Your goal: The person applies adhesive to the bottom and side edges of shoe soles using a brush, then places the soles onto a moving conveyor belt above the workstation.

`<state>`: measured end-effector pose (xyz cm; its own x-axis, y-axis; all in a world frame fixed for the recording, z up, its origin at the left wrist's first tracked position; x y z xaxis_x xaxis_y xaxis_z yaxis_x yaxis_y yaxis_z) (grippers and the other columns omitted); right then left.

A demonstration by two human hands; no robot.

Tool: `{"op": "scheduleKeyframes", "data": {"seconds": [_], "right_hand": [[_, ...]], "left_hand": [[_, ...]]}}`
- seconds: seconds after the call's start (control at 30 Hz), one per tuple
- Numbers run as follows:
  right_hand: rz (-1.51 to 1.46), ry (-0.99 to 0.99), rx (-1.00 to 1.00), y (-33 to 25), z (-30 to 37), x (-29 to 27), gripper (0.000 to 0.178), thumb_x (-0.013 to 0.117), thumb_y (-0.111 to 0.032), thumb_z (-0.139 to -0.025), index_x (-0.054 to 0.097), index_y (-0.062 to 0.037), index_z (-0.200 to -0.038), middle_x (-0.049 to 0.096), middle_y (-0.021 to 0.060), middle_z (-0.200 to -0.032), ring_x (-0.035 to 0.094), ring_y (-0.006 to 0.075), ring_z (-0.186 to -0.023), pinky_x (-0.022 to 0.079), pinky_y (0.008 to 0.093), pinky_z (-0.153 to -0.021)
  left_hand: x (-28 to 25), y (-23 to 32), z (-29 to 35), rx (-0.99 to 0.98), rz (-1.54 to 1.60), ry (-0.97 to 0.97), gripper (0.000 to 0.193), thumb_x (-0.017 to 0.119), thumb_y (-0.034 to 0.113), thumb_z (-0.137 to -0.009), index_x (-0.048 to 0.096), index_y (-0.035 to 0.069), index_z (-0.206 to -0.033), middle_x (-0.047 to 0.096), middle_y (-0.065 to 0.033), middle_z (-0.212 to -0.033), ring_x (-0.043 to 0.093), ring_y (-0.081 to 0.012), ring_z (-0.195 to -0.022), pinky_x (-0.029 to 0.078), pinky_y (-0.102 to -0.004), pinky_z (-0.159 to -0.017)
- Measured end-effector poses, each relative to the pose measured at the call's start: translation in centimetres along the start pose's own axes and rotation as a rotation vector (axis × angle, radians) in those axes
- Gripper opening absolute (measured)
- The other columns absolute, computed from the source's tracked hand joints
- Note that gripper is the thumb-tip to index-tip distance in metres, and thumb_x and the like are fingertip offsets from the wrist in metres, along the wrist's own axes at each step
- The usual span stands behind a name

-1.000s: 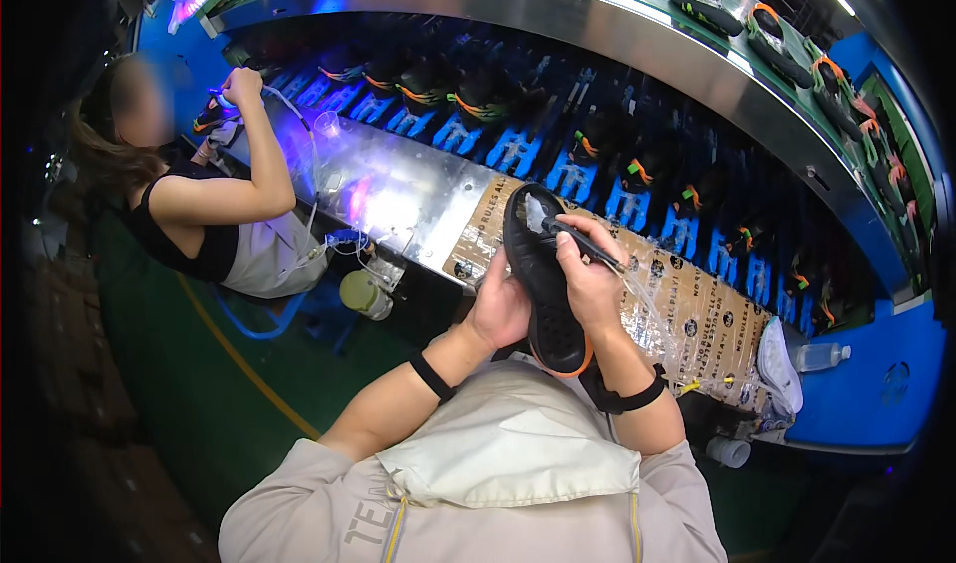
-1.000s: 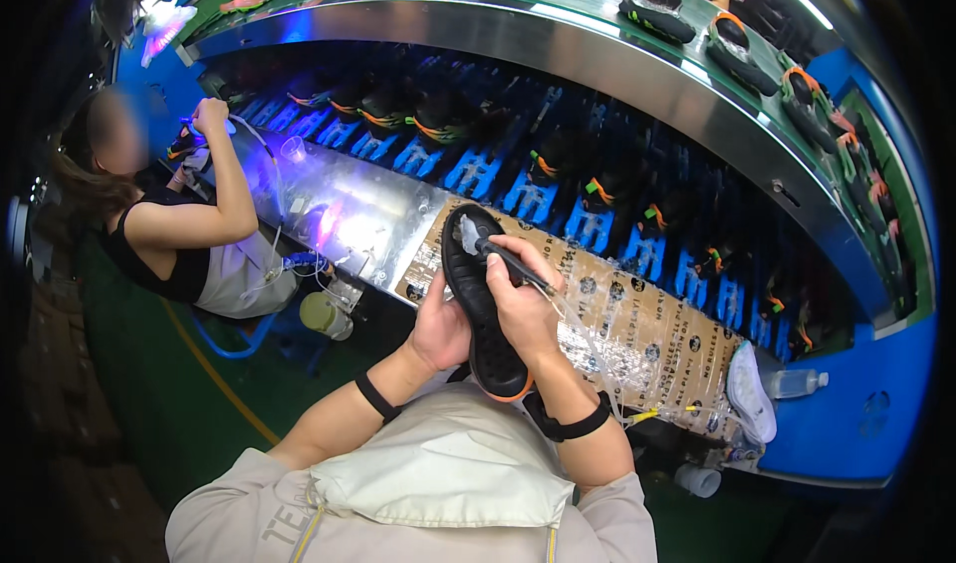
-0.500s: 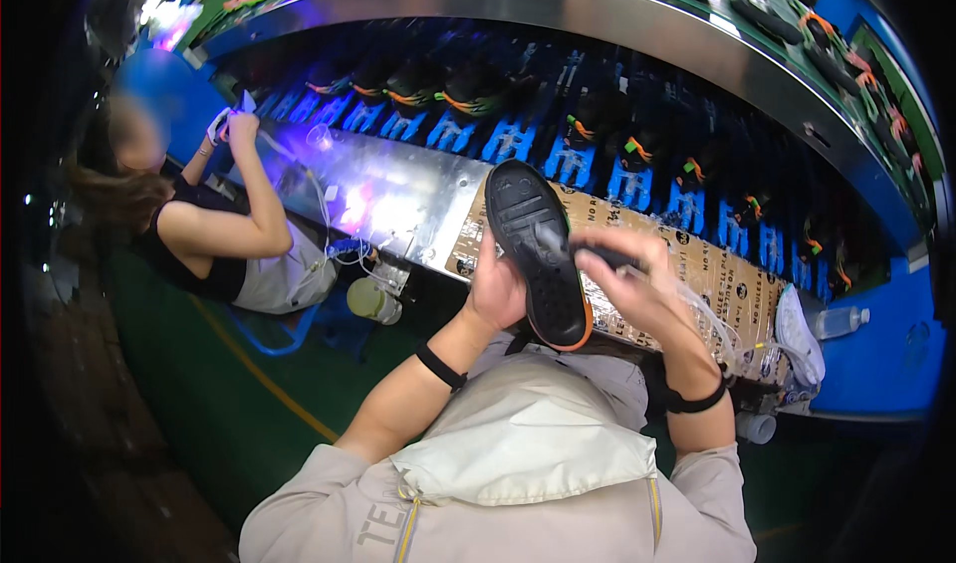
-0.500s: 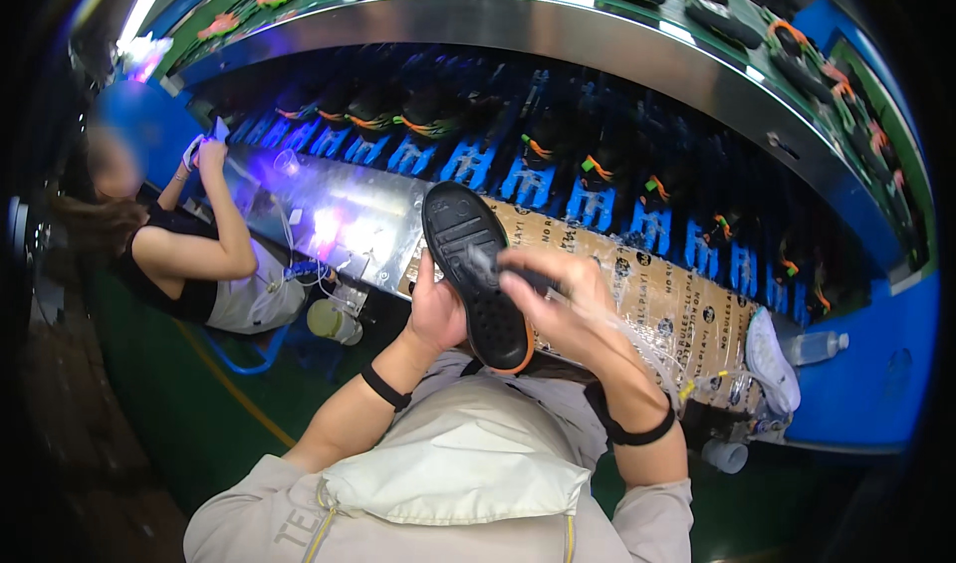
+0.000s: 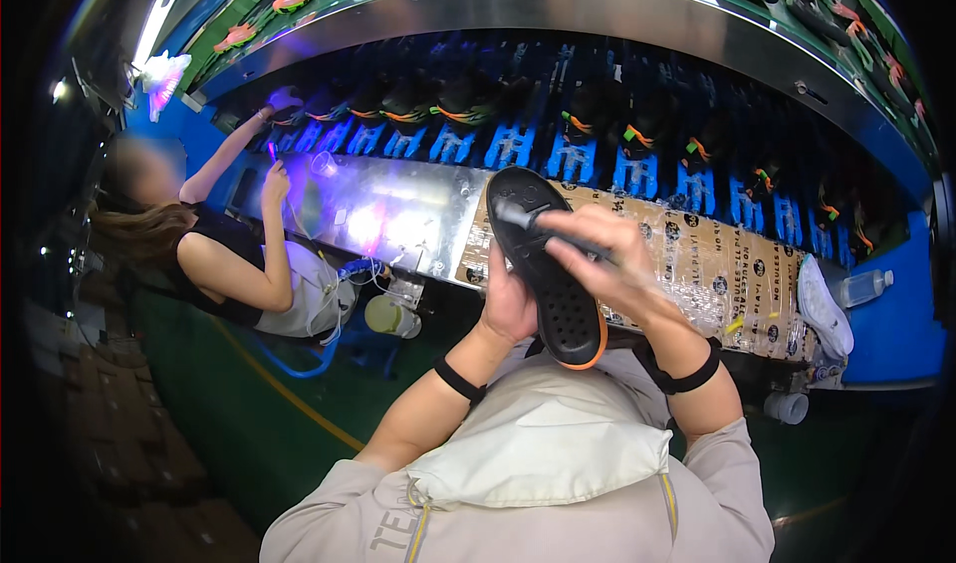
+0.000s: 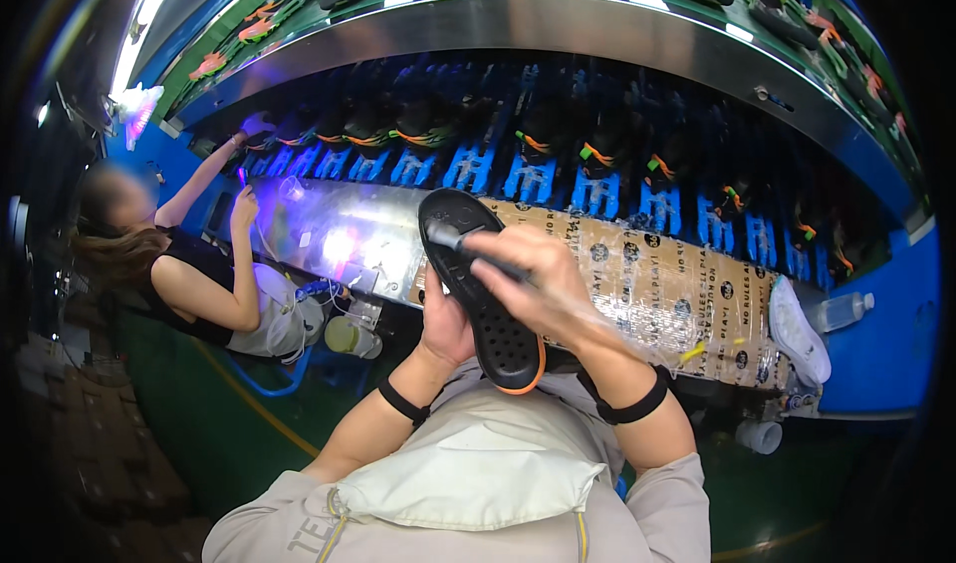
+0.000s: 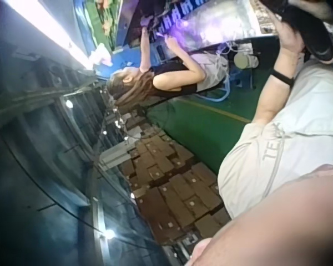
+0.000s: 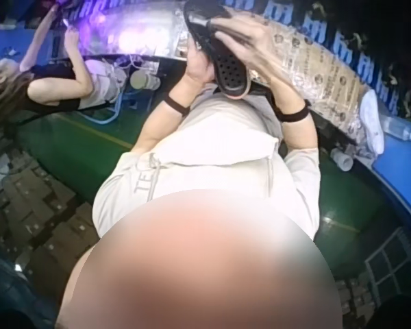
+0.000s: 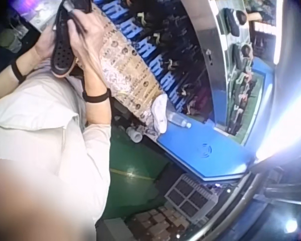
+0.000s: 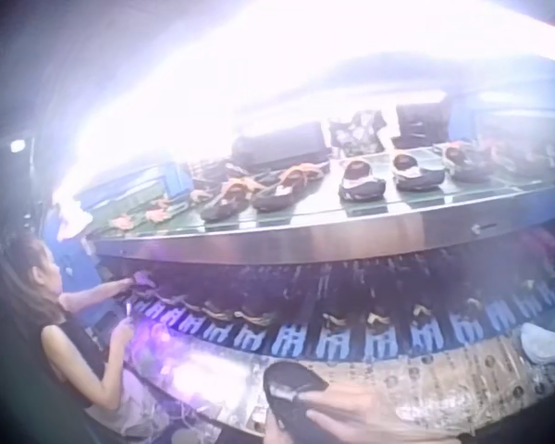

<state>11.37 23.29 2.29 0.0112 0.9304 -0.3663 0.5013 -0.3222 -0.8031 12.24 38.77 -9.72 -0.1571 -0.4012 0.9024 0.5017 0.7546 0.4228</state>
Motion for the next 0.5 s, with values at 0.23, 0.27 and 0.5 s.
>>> {"op": "scheduleKeyframes", "data": {"seconds": [0.23, 0.27, 0.5], "right_hand": [[0.019, -0.07, -0.022, -0.1, 0.1, -0.3, 0.026, 0.085, -0.011, -0.087, 0.081, -0.0036, -0.112, 0.076, 0.0129, -0.095, 0.072, 0.033, -0.085, 0.056, 0.0427, -0.079], [0.136, -0.172, -0.115, -1.1, -0.3, -0.2, 0.025, 0.083, -0.012, -0.088, 0.081, -0.0038, -0.111, 0.077, 0.0137, -0.099, 0.074, 0.0333, -0.087, 0.057, 0.0427, -0.081], [0.12, -0.107, -0.113, -2.6, 0.1, 0.3, 0.026, 0.084, -0.013, -0.085, 0.081, -0.007, -0.11, 0.075, 0.0134, -0.09, 0.072, 0.0347, -0.087, 0.054, 0.0448, -0.084]], "left_hand": [[0.0, 1.3, -0.3, 0.01, 0.015, -0.07, 0.091, 0.031, 0.085, -0.104, 0.049, 0.015, -0.161, 0.06, -0.0129, -0.155, 0.061, -0.03, -0.141, 0.05, -0.05, -0.12], [-0.4, 1.5, -0.4, 0.046, 0.018, -0.082, 0.09, 0.031, 0.083, -0.105, 0.05, 0.016, -0.161, 0.061, -0.0125, -0.155, 0.061, -0.0299, -0.14, 0.05, -0.05, -0.12], [0.0, 4.4, -1.3, 0.199, 0.07, -0.108, 0.073, 0.033, 0.068, -0.111, 0.058, 0.015, -0.155, 0.067, -0.0104, -0.148, 0.066, -0.0301, -0.132, 0.051, -0.0496, -0.118]]}}
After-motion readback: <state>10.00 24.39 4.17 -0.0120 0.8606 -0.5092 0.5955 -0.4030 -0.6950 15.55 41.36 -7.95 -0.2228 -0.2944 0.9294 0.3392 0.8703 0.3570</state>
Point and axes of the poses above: each hand's wrist, its own z-axis away from the middle knuckle, its own x-axis out of the palm, y = z × x, the point moved 3 cm from there along -z, towards the middle knuckle
